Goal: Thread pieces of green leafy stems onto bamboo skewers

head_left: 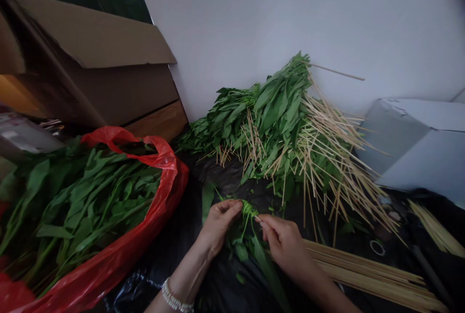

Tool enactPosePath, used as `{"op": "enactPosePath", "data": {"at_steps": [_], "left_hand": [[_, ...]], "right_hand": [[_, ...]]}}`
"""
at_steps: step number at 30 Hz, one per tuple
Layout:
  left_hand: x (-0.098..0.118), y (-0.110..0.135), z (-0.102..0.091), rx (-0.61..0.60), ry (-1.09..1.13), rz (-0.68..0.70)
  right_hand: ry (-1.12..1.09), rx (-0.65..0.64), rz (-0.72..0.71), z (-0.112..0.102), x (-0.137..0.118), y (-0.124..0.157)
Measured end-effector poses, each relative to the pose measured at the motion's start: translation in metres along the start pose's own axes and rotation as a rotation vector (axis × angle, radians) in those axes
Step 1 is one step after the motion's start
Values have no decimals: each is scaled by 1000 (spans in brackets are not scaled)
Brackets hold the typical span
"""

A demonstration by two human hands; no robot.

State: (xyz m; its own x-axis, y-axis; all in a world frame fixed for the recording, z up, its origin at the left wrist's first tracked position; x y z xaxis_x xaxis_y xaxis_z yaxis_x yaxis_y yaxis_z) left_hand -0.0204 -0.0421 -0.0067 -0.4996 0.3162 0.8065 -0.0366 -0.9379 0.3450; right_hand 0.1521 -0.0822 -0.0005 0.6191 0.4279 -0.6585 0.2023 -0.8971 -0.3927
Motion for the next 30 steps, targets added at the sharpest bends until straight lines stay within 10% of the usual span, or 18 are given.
{"op": "enactPosePath", "data": {"at_steps": [20,30], "left_hand": [[-1,0,-6,-77,-104,74],[62,-34,-51,-133,-1325,793]], "right_hand": [[-20,-40,20,0,2,0],[3,-12,46,-6,14,-1]]}}
Point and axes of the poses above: each hand's wrist, its own y-axis away from the middle knuckle, its own z-axis out of the palm, x = y × z, the point moved 1 cm from there along -y, towards the middle knuckle, and after that the axes turned 9 degrees about y, right-handed, at the moved point
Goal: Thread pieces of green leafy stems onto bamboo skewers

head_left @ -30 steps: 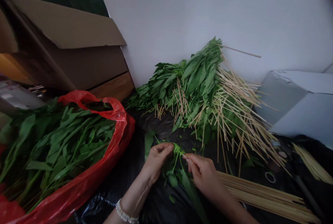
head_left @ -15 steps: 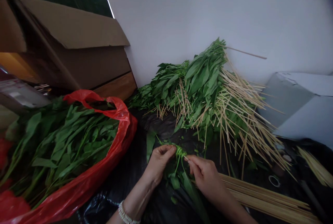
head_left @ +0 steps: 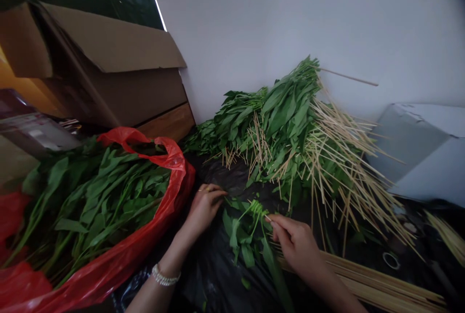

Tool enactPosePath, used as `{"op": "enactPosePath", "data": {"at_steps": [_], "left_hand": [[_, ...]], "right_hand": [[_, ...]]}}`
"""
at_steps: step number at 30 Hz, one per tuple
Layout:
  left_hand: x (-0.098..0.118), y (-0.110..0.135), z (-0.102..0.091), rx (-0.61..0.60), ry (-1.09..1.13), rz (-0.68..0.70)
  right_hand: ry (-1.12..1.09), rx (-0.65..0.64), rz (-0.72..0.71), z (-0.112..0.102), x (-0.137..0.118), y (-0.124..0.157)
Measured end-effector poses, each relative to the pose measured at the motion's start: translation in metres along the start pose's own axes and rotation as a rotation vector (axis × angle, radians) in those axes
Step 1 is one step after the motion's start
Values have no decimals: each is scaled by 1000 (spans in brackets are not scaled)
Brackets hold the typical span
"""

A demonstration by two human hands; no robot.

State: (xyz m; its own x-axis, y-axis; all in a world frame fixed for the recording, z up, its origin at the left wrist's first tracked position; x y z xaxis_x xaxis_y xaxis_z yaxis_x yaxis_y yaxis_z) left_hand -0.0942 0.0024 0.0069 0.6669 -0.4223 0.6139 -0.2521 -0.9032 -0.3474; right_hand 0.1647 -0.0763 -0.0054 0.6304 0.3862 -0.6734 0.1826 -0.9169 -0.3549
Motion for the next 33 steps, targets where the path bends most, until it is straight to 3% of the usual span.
{"op": "enactPosePath", "data": {"at_steps": [4,7,13,17,20,25,33], "left_hand": [[0,-3,10,-170,-159,35],[0,-6,12,-191,-99,37],[19,-8,0,81,414,-146],[42,-5,-1,31,869,-358],[52,-3,6,-37,1056,-404],[60,2,19,-120,1069,-434],[58,6,21,-17,964,-445]], "right_hand": [[-4,-9,-1,0,-1,0],[-2,-14,0,0,-1,0],[4,-17,7,2,-1,1],[-4,-22,8,3,-2,1],[-15,-28,6,3,-3,1],[-21,-21,4,2,-5,0],[-18,-35,4,3,-9,-1]]}}
Point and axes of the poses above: each hand's wrist, its own y-axis away from the middle knuckle, its own z-axis out of the palm, x = y × z, the point moved 1 cm from there along -y, towards the middle knuckle, and after that the axes turned 9 degrees about y, right-handed, at the moved point
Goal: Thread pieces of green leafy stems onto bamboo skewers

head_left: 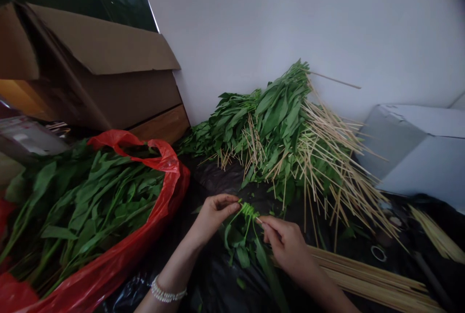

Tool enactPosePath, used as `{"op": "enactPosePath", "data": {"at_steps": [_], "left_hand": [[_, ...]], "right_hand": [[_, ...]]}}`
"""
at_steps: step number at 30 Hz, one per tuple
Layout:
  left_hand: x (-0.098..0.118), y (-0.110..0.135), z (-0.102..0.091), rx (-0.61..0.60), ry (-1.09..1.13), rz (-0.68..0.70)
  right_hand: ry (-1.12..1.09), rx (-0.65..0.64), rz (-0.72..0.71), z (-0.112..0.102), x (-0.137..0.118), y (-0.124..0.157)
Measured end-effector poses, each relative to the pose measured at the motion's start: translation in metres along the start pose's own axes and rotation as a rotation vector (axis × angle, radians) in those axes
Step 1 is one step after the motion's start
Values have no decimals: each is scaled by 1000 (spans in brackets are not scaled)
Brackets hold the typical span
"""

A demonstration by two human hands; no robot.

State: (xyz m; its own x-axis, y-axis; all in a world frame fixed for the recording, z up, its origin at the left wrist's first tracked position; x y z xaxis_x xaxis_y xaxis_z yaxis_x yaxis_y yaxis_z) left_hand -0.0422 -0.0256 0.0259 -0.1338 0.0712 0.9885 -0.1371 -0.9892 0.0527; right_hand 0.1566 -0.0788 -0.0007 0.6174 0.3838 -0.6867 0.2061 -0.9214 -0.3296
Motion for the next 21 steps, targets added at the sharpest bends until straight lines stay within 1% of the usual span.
{"op": "enactPosePath", "data": {"at_steps": [4,6,9,17,21], "left_hand": [[-4,-4,-10,141,-55,60],[-5,-4,-14,173,-52,52],[-5,-2,-13,160,-34,42],[-5,4,0,96,21,0],[-6,5,2,93,9,12]], "right_hand": [[4,-21,-27,4,-9,2],[0,-38,-42,5,-12,4],[-4,-41,-47,5,-14,5],[18,18,-13,0,-4,2],[24,34,-16,0,-4,2]]}}
Point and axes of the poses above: each hand's wrist, its own y-axis away from the middle knuckle, its own z-axis out of the palm, x = y × z, the point moved 1 cm from there along -y, towards the middle knuckle, and after that the axes turned 9 degrees about y, right-handed, at the moved point
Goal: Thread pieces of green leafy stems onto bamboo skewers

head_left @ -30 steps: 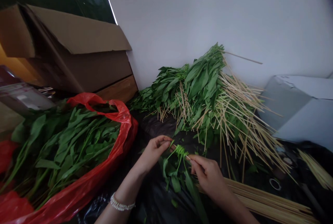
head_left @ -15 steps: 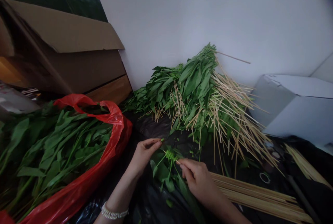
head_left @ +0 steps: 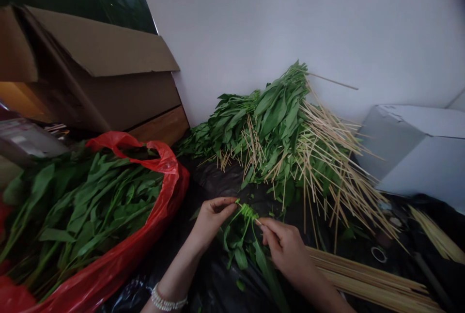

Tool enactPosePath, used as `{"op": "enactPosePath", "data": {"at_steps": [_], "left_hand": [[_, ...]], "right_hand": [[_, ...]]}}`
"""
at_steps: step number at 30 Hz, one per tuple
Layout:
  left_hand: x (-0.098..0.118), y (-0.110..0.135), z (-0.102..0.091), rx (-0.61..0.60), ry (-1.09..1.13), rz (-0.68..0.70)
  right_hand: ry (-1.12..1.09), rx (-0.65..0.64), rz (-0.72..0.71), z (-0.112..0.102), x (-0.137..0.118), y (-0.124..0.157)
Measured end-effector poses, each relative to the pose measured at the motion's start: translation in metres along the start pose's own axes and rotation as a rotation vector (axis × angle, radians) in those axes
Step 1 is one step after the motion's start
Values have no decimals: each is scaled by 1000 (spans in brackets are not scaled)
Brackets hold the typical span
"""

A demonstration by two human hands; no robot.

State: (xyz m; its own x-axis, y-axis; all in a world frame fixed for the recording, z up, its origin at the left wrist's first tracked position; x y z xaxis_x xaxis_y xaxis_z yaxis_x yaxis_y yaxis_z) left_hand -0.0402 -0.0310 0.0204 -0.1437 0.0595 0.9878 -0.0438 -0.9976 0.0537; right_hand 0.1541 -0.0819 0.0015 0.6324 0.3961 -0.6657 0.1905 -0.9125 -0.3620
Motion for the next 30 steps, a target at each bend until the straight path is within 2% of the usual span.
{"op": "enactPosePath", "data": {"at_steps": [10,22,30], "left_hand": [[0,2,0,15,-11,16],[1,3,-1,-27,-243,173],[-1,-1,-3,-16,17,-32]], "right_hand": [[-26,-5,8,1,1,1],[-46,-36,37,5,4,1],[-78,-58,45,5,3,2]]}}
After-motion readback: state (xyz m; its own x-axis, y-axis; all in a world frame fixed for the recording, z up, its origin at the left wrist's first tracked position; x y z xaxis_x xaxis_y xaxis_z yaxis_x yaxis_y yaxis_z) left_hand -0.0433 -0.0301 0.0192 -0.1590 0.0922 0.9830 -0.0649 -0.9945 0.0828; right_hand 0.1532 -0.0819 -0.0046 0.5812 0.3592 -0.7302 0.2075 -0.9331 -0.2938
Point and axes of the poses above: each hand's wrist, its own y-axis away from the middle knuckle, its own z-axis out of the palm, x = y × z, the point moved 1 cm from there along -y, towards the middle knuckle, and after that the axes turned 9 degrees about y, right-handed, at the moved point
